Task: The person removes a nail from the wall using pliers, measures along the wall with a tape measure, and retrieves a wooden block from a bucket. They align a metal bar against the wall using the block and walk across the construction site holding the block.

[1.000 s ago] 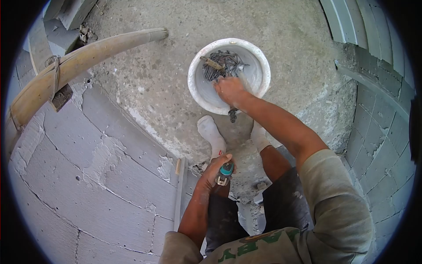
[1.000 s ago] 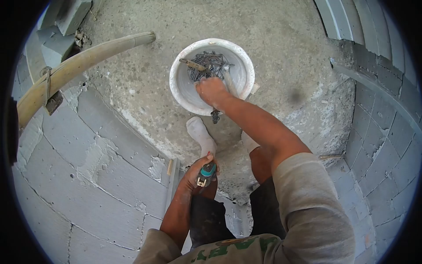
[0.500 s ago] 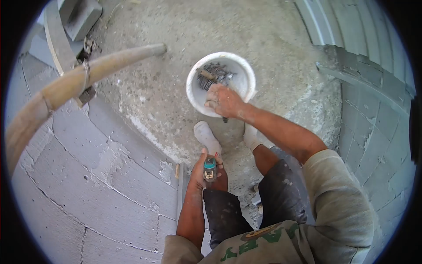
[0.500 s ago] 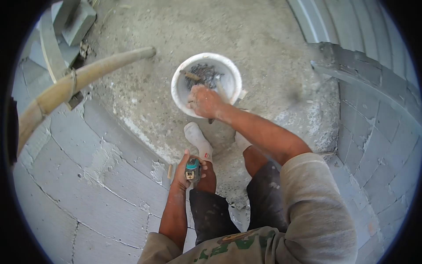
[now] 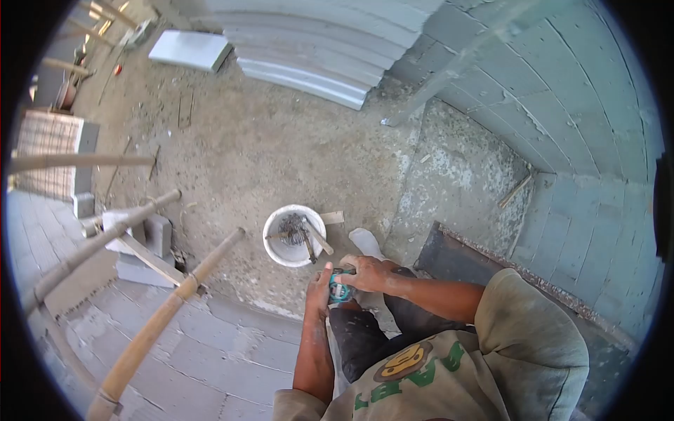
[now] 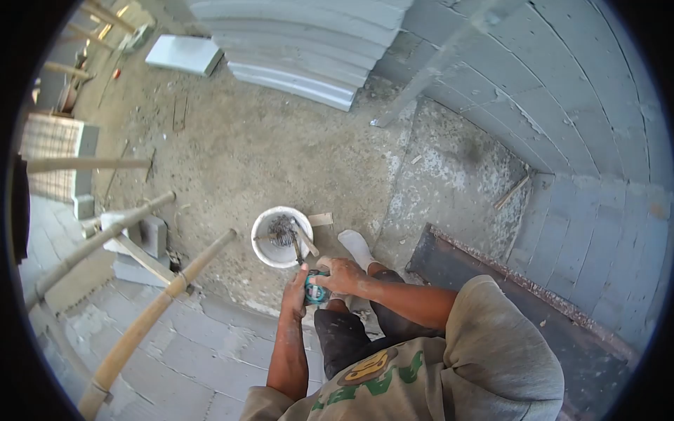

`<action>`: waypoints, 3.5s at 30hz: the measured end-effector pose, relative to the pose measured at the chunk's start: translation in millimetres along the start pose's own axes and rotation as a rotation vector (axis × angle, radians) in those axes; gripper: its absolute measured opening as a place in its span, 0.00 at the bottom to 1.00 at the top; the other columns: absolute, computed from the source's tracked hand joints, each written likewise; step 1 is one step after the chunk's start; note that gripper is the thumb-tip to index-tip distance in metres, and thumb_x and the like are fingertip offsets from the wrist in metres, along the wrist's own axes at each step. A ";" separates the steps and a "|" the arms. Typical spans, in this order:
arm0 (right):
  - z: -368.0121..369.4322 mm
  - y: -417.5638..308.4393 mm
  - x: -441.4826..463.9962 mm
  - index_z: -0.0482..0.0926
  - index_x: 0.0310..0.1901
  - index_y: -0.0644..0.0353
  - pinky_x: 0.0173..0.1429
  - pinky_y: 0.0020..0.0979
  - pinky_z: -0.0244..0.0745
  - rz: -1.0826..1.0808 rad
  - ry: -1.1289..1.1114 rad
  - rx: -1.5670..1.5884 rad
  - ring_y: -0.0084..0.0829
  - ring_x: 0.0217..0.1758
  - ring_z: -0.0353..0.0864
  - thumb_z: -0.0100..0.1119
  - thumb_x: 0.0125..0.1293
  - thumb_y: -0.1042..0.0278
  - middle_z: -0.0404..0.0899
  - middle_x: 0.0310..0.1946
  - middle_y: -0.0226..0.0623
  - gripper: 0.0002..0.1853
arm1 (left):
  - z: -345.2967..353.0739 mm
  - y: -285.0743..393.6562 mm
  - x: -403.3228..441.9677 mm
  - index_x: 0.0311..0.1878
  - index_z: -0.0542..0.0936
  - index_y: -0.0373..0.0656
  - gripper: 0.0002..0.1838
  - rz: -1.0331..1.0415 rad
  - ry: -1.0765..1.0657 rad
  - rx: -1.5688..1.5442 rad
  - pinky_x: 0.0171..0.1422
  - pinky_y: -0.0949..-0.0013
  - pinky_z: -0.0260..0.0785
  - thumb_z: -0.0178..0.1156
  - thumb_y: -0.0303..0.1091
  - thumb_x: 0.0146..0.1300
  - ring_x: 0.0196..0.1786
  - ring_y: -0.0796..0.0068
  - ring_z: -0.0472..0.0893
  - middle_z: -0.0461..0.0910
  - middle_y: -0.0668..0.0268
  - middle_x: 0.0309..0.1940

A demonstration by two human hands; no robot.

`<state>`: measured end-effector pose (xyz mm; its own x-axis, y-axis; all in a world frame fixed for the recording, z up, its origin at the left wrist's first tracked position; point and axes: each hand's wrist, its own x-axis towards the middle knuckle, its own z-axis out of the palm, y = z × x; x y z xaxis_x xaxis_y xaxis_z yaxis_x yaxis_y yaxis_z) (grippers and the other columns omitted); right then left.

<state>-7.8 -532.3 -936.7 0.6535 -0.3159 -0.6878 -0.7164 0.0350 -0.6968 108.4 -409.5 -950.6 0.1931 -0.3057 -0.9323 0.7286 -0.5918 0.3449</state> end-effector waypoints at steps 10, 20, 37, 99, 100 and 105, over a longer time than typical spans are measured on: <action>-177.9 -27.3 -138.7 0.79 0.46 0.63 0.46 0.30 0.75 -0.095 0.159 0.589 0.27 0.41 0.80 0.67 0.56 0.53 0.80 0.38 0.36 0.23 | 176.8 106.3 -109.2 0.56 0.73 0.37 0.29 -0.157 -0.704 0.007 0.51 0.62 0.75 0.54 0.55 0.66 0.47 0.66 0.81 0.79 0.57 0.48; -230.0 -24.8 -228.3 0.79 0.43 0.59 0.21 0.23 0.57 0.216 0.475 0.819 0.19 0.19 0.67 0.66 0.57 0.51 0.72 0.19 0.28 0.21 | 300.8 176.0 -117.5 0.65 0.63 0.32 0.41 0.018 -1.005 1.038 0.61 0.68 0.64 0.67 0.42 0.51 0.57 0.67 0.73 0.72 0.53 0.57; -377.4 144.3 -431.7 0.71 0.25 0.54 0.10 0.19 0.46 0.137 1.841 1.513 0.17 0.09 0.60 0.62 0.59 0.59 0.64 0.13 0.24 0.13 | 334.9 306.6 -3.8 0.42 0.82 0.40 0.20 0.059 -0.871 1.790 0.42 0.71 0.68 0.64 0.48 0.54 0.35 0.75 0.76 0.79 0.66 0.30; -625.7 732.5 162.4 0.84 0.32 0.61 0.47 0.42 0.77 0.783 1.357 0.093 0.44 0.41 0.84 0.49 0.60 0.66 0.83 0.36 0.46 0.13 | 659.3 218.7 601.4 0.41 0.84 0.42 0.18 0.268 -0.497 2.004 0.49 0.69 0.64 0.64 0.47 0.58 0.40 0.75 0.75 0.81 0.68 0.35; -627.6 734.2 164.2 0.83 0.33 0.61 0.48 0.42 0.77 0.784 1.398 0.117 0.45 0.41 0.83 0.49 0.60 0.64 0.83 0.35 0.46 0.13 | 663.2 212.6 589.1 0.41 0.84 0.42 0.17 0.276 -0.488 1.977 0.49 0.69 0.64 0.65 0.46 0.58 0.40 0.75 0.75 0.81 0.68 0.35; -640.7 741.8 164.8 0.83 0.32 0.65 0.51 0.42 0.76 0.762 1.693 0.201 0.49 0.42 0.82 0.43 0.62 0.62 0.83 0.36 0.48 0.19 | 671.9 206.3 574.4 0.42 0.84 0.41 0.16 0.257 -0.508 1.875 0.46 0.72 0.65 0.66 0.42 0.57 0.38 0.77 0.75 0.81 0.69 0.33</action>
<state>-588.0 -1165.9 -1436.6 -0.7491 -0.6625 -0.0047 -0.5821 0.6615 -0.4728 -72.0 -1208.3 -1342.1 -0.2617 -0.4477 -0.8550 -0.8491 -0.3144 0.4245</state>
